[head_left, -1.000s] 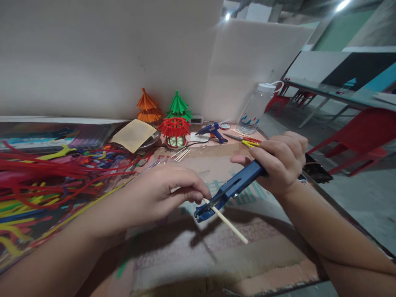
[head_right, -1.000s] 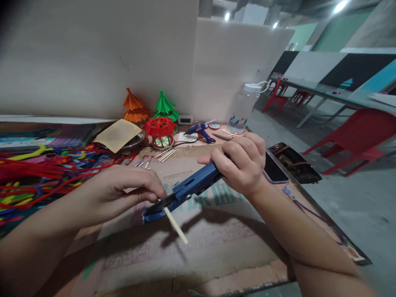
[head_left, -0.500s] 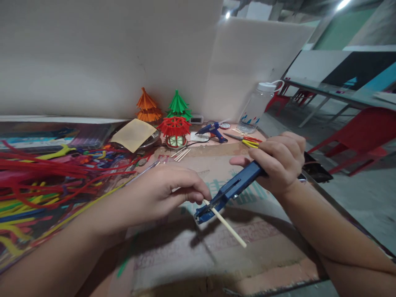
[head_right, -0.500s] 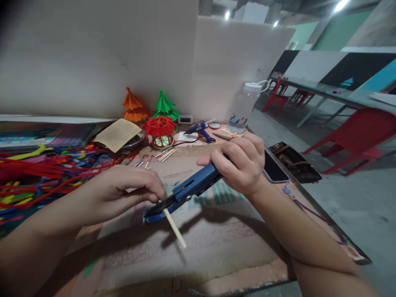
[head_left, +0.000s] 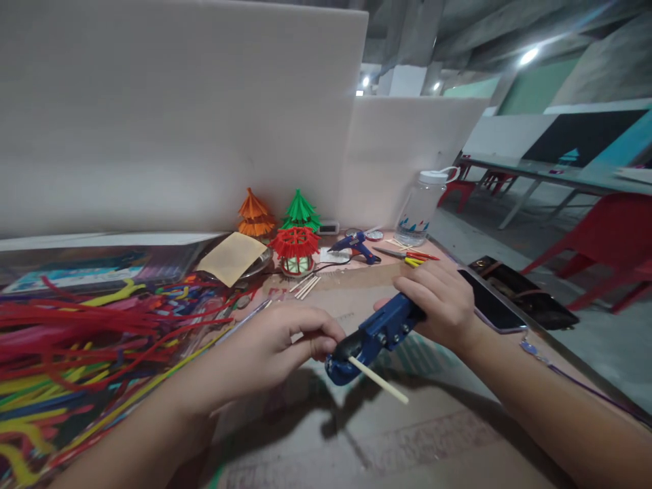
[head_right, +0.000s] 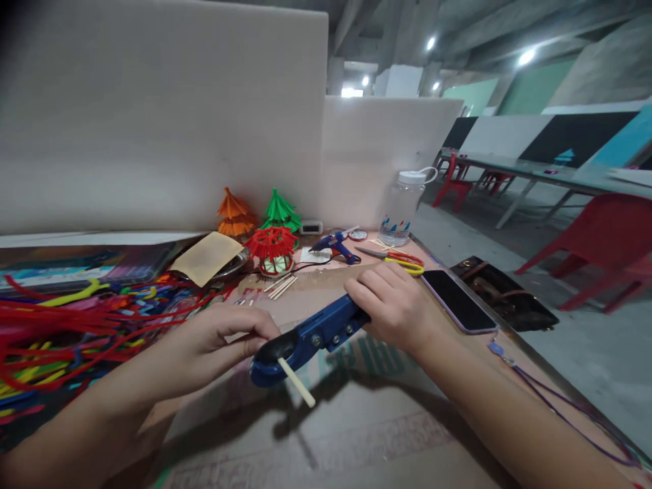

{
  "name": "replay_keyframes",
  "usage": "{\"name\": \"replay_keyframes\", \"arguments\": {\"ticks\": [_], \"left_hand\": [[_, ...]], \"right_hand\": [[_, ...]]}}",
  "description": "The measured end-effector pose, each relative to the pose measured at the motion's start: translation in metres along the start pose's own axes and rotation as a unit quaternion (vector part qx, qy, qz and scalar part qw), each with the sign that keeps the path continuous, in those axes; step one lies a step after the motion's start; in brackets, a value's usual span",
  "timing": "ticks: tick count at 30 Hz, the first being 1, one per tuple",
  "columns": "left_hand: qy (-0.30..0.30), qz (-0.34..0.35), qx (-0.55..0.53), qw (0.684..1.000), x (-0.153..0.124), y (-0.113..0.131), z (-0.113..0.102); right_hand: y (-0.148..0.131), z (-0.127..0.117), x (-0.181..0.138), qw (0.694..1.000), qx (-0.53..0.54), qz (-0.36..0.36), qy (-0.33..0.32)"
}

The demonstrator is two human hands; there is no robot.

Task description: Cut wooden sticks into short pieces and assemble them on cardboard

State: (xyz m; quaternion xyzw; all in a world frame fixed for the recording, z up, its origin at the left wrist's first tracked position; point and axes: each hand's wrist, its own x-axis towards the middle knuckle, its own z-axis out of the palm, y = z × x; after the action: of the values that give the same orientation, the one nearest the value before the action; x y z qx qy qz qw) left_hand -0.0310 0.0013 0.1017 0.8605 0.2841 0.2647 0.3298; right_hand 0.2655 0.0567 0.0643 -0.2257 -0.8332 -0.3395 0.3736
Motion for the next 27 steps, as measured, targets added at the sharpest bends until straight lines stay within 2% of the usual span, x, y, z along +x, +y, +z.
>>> {"name": "replay_keyframes", "arguments": {"ticks": [5,18,27], "left_hand": [[-0.005,0.000,-0.007,1.000,-0.002,0.000,-0.001],[-0.019,0.030,-0.018,0.999,-0.004,0.012,-0.001],[-0.026,0.038,-0.012,0.999,-0.005,0.007,0.000]], "right_hand": [[0.000,-0.002,0.004,1.000,0.003,-0.007,0.031],[0.000,-0.019,0.020,0.989,-0.085,-0.080,0.090],[0.000,-0.017,0.017,0.991,-0.084,-0.073,0.075]]}}
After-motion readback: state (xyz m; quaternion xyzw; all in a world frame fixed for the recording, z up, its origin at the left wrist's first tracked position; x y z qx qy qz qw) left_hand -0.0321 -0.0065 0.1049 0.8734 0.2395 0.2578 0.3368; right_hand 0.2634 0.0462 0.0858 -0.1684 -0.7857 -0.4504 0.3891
